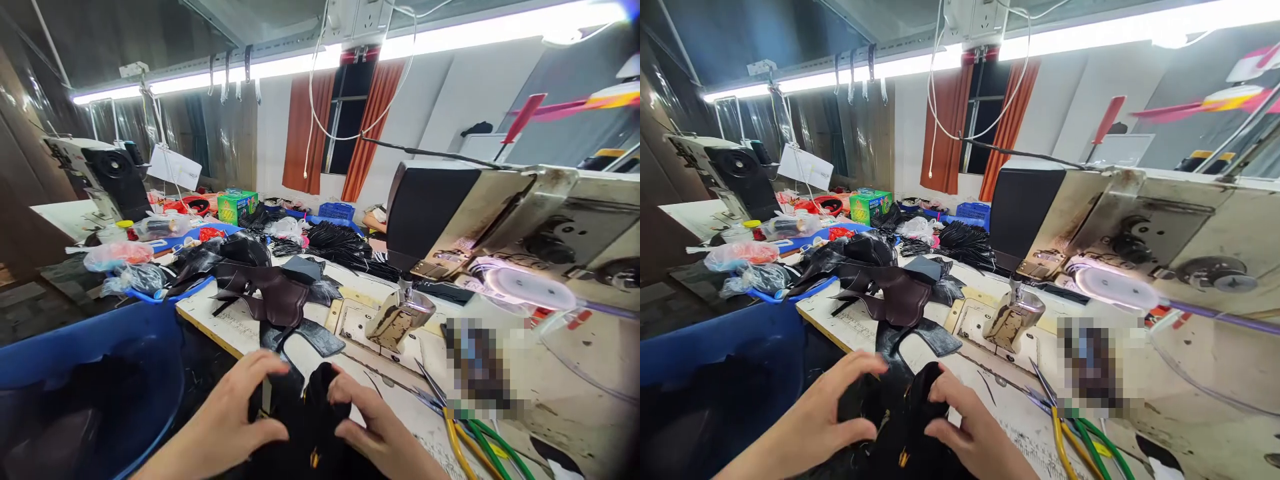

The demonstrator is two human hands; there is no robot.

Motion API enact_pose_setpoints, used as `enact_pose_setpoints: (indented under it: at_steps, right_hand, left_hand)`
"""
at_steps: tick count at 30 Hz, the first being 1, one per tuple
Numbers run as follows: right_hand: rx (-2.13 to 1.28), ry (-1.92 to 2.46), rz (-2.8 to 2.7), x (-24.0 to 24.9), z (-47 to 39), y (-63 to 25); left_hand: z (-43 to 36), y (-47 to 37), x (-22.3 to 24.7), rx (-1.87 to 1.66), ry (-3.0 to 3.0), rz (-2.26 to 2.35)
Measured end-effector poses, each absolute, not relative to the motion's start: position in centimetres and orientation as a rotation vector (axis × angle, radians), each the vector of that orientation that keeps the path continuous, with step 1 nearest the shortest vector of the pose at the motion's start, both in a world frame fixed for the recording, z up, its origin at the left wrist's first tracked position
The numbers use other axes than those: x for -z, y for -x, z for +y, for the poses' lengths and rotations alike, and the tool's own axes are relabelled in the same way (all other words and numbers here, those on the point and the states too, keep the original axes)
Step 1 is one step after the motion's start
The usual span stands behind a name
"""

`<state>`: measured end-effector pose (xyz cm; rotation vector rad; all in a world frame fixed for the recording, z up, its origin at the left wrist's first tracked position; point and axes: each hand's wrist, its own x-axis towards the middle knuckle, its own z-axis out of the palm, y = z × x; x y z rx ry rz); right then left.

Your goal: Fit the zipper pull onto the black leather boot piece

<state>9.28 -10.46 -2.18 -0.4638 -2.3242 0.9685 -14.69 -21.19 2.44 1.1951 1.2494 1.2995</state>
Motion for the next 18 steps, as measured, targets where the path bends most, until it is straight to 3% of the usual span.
enact_pose_setpoints:
  at_steps: [4, 9, 14, 18]
  right_hand:
    - [-0.836, 0.577, -2.207, 2.0, -11.8, -10.8]
    - [-1.065, 1.02, -2.021, 2.7, -12.9, -12.7]
    - [-1.217, 0.903, -2.189, 1.4, -13.3, -12.9]
    - [-1.036, 0.873, -2.146, 1.2, -14.1, -13.6]
  left_hand:
    - [-17.3, 12.3, -3.8, -0.971, -1.755, 1.067]
    - [-15.8, 9.0, -1.4, -0.857, -1.771, 1.468]
    - [-15.6, 8.2, -0.2, -0.457, -1.761, 1.19]
    - [-15.4, 7.8, -0.1, -0.5, -1.801, 1.128]
